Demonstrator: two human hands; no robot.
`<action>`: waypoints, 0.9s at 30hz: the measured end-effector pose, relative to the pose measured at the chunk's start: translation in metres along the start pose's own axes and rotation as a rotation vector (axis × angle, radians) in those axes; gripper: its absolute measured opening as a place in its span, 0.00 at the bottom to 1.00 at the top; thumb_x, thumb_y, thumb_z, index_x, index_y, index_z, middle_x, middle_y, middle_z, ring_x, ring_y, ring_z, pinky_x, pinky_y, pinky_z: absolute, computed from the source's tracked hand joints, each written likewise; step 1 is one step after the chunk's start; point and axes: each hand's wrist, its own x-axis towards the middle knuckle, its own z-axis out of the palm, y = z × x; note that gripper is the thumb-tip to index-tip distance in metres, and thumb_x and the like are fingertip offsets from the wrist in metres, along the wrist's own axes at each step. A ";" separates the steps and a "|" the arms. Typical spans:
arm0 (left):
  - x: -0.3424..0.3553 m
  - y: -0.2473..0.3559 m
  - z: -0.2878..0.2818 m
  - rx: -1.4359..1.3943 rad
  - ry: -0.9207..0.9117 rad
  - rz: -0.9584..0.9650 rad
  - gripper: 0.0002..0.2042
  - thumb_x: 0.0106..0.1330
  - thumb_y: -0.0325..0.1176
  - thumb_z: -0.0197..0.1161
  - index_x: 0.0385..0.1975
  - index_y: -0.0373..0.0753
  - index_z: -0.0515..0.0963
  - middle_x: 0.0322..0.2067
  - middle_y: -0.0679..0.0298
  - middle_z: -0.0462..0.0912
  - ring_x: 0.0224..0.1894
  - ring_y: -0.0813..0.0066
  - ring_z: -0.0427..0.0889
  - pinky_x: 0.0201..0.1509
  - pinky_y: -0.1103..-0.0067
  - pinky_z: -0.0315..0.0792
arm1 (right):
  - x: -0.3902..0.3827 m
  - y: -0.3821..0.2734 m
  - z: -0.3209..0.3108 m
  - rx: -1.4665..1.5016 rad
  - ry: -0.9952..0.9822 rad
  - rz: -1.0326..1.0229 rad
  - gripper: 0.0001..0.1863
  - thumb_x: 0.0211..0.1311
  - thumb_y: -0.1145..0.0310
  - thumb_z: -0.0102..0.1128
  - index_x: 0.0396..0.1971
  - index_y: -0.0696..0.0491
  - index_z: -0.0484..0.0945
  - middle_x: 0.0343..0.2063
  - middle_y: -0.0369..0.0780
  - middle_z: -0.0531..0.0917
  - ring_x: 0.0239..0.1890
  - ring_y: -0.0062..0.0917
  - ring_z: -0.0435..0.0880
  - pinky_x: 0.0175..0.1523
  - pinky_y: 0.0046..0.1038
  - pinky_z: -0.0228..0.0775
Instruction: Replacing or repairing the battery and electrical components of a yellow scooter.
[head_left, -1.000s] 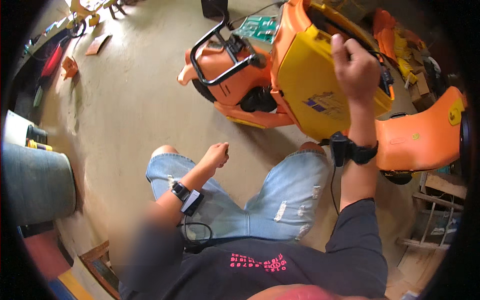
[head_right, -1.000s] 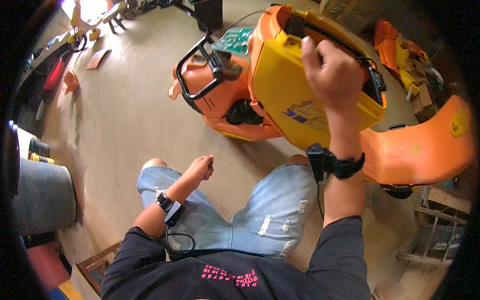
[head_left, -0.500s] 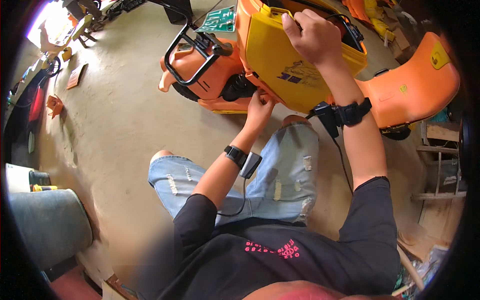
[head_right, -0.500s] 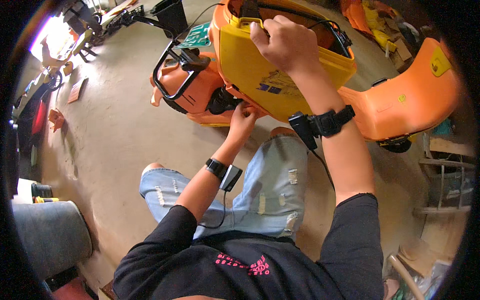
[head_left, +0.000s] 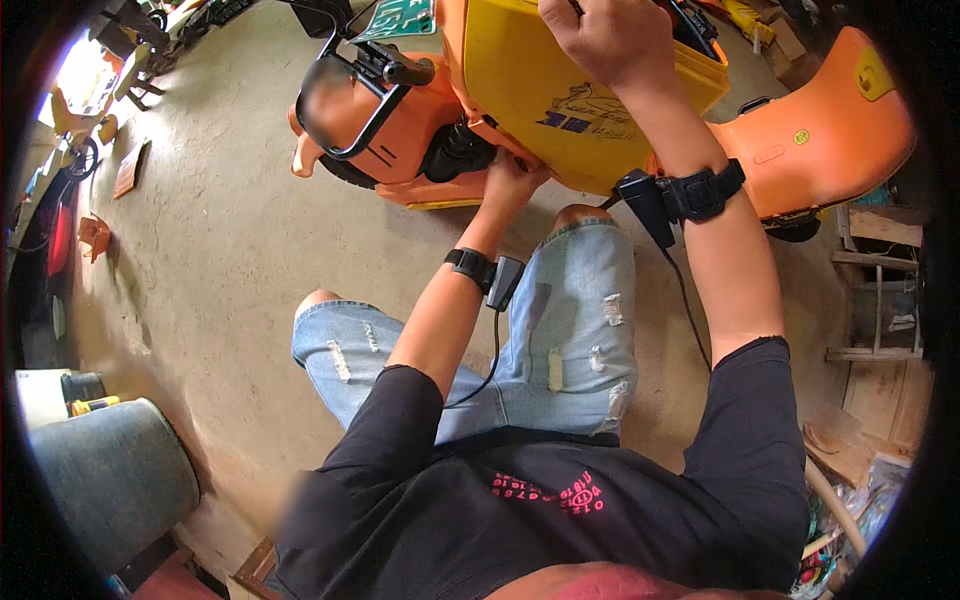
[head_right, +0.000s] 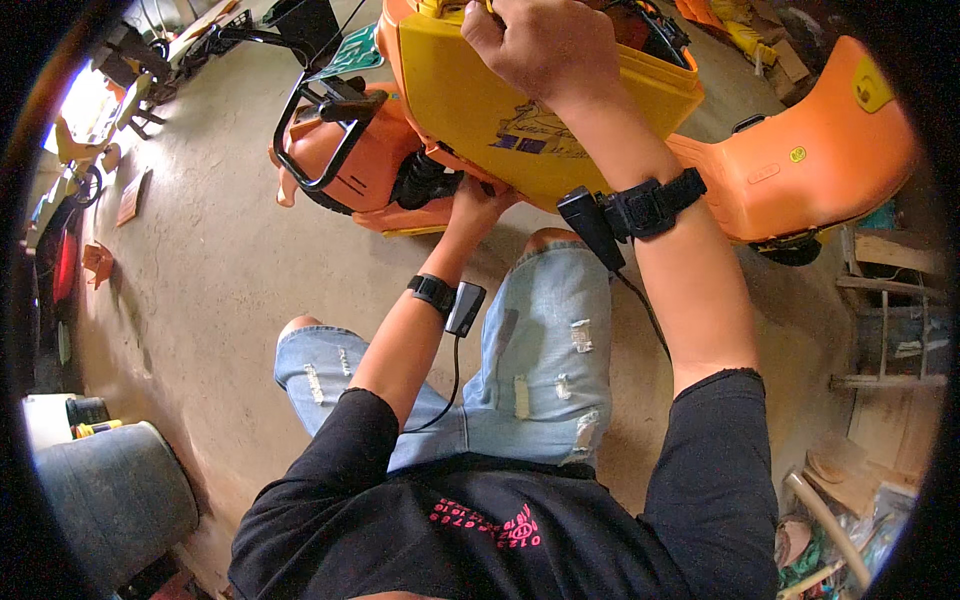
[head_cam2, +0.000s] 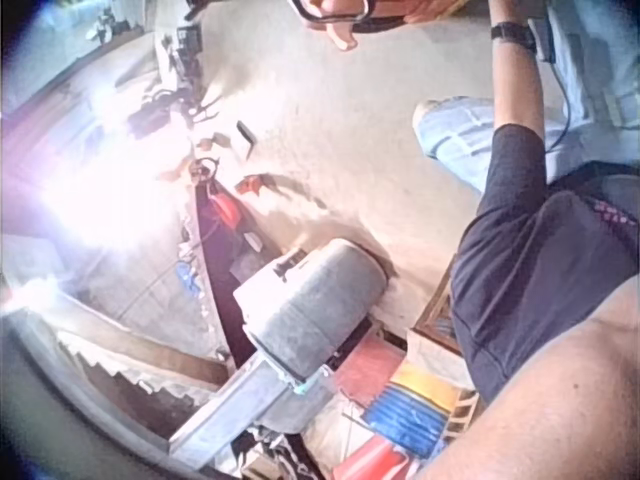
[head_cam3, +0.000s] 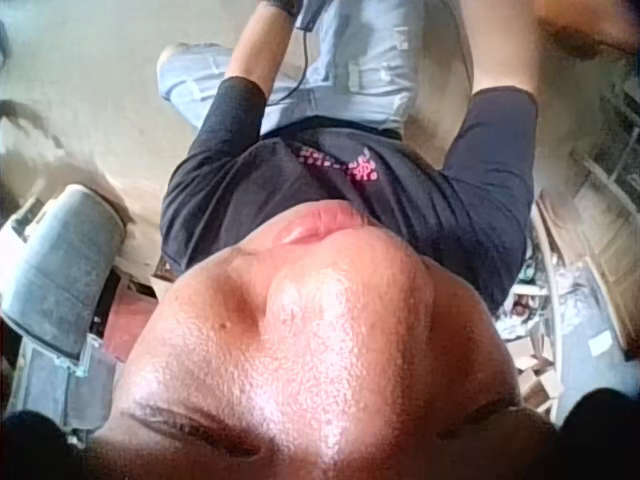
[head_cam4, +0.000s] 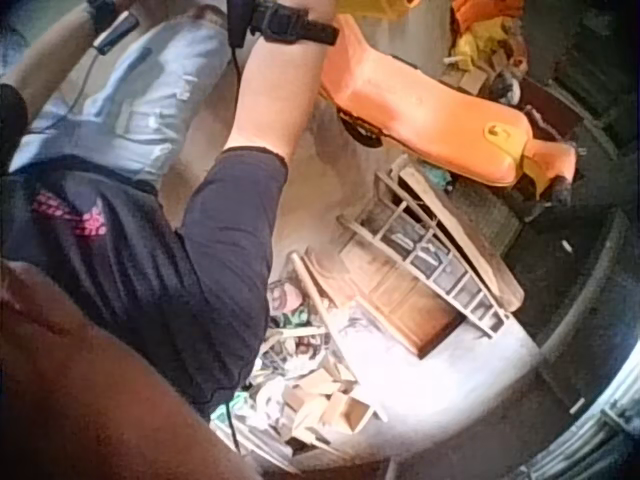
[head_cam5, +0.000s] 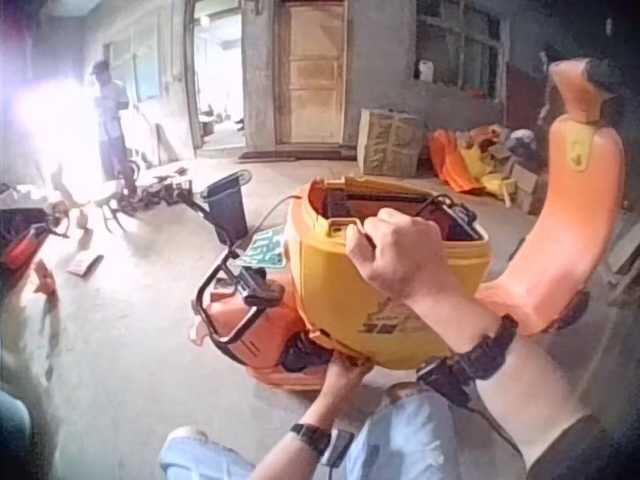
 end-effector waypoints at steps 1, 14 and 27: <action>0.001 0.000 -0.002 0.056 -0.007 0.008 0.14 0.46 0.24 0.71 0.27 0.36 0.71 0.24 0.69 0.74 0.28 0.80 0.71 0.31 0.82 0.65 | 0.001 -0.001 -0.001 0.008 0.000 -0.012 0.19 0.57 0.57 0.51 0.13 0.54 0.75 0.16 0.44 0.77 0.19 0.39 0.79 0.24 0.37 0.72; 0.002 -0.018 -0.005 -0.111 0.052 0.058 0.17 0.53 0.26 0.67 0.41 0.30 0.71 0.35 0.58 0.81 0.38 0.72 0.80 0.42 0.78 0.73 | 0.007 0.007 0.004 0.014 -0.090 -0.065 0.22 0.58 0.52 0.49 0.16 0.53 0.78 0.18 0.43 0.79 0.21 0.40 0.80 0.28 0.39 0.74; 0.032 0.308 -0.049 0.331 0.445 0.701 0.05 0.58 0.27 0.61 0.29 0.35 0.73 0.15 0.63 0.74 0.16 0.76 0.75 0.20 0.81 0.68 | -0.046 0.007 -0.029 0.769 0.485 0.622 0.16 0.67 0.59 0.44 0.25 0.52 0.74 0.17 0.35 0.71 0.23 0.18 0.72 0.28 0.22 0.64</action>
